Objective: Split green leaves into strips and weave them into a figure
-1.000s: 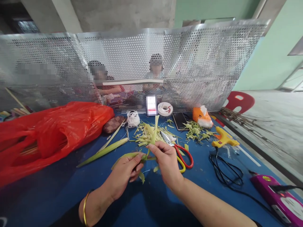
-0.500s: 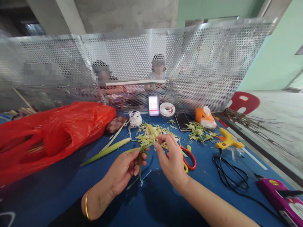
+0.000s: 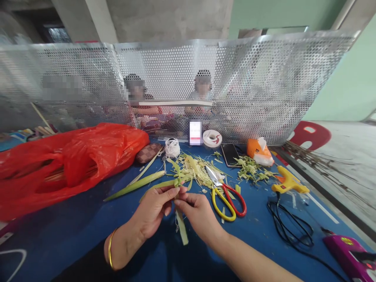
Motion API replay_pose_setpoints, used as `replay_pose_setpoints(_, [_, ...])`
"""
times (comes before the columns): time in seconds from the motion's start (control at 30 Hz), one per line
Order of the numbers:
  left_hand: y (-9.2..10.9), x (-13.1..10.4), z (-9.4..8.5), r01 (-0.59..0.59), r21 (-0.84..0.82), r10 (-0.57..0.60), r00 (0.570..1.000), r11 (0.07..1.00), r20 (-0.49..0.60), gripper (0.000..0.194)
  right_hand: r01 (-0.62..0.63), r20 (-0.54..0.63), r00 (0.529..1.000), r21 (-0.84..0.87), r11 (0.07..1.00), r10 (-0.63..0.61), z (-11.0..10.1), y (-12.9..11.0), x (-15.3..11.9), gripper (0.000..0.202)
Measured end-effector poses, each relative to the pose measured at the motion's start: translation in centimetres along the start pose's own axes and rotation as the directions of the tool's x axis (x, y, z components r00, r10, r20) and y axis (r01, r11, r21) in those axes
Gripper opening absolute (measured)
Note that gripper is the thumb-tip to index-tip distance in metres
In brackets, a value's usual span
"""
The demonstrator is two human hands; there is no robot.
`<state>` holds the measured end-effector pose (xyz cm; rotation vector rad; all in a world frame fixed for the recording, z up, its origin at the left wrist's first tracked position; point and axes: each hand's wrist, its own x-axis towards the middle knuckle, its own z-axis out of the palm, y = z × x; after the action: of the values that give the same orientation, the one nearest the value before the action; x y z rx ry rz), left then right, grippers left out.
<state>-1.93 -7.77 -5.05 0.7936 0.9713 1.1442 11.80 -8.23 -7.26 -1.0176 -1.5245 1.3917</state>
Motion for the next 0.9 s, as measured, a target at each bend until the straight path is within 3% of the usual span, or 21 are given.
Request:
replay_pose_setpoints(0.1, [0.3,0.2,-0.2,-0.023,0.001,0.023,0.999,1.0,-0.036,0.025,0.036,-0.062,0.997,-0.098,0.995,-0.042,-0.1,-0.1,-0.4,0.04])
replay_pose_setpoints(0.2, [0.5,0.3,-0.2,-0.026,-0.003,0.026,0.998,1.0,-0.051,0.029,0.071,-0.047,0.996,-0.16,0.985,-0.079,-0.1,-0.4,-0.8,0.041])
replay_pose_setpoints(0.53, [0.1,0.0,0.0,-0.038,0.053,0.039,0.999,0.998,-0.024,0.022,0.055,-0.035,0.997,-0.181,0.982,-0.062,0.0,0.3,-0.8,0.038])
replay_pose_setpoints(0.77, [0.3,0.2,0.0,-0.061,0.003,0.06,0.986,0.998,-0.153,0.031,0.113,-0.003,0.993,-0.295,0.949,-0.119,0.3,0.1,-1.3,0.036])
replay_pose_setpoints(0.9, [0.4,0.3,0.1,-0.094,0.034,0.1,0.973,0.995,-0.21,0.025,0.167,0.035,0.985,-0.403,0.9,-0.167,0.7,0.2,-1.5,0.036])
